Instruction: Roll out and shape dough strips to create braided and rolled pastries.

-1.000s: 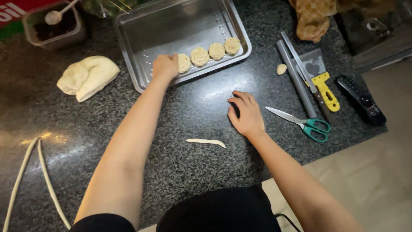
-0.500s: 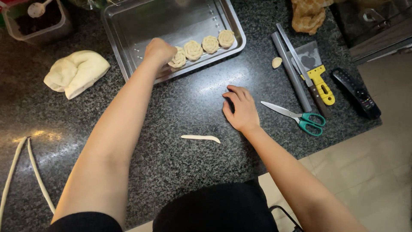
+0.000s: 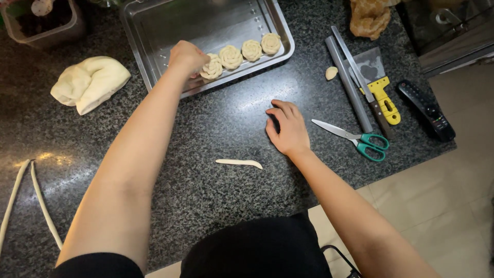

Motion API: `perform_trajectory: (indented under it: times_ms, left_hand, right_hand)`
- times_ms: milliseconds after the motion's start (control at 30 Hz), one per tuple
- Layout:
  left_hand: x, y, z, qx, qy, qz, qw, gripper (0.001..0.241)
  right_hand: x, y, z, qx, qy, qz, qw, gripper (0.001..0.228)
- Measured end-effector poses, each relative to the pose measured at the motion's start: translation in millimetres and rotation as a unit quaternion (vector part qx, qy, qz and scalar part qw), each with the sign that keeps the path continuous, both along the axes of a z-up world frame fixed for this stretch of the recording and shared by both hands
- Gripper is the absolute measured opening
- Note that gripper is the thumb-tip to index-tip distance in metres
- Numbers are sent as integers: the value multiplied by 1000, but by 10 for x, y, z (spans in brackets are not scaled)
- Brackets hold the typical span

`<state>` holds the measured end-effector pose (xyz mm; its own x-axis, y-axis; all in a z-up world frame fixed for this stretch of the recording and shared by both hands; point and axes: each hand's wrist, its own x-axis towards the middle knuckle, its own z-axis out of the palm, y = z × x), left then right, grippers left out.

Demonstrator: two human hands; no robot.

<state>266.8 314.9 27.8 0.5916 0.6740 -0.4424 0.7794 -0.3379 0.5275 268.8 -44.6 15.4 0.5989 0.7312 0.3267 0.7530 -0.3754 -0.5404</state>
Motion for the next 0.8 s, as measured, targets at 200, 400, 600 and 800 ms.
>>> perform_trajectory:
  times_ms: [200,400,600,800]
  left_hand:
    - [5,44,-94,16,-3,-18,1000,23]
    - [-19,46,-266,33,-49,-8,998,26]
    - [-111,56,-531,-15,-125,31,992,41]
    - [-235,-240,-40,-93,-132,164,973,57]
  right_hand:
    - [-6,2,3,-4,5,-4,1000,24]
    - [-16,3,14,-10,4,-7,1000,24]
    - [-12,6,11,-10,6,-7,1000,24]
    - [-5,6,2,-7,6,-5,1000,23]
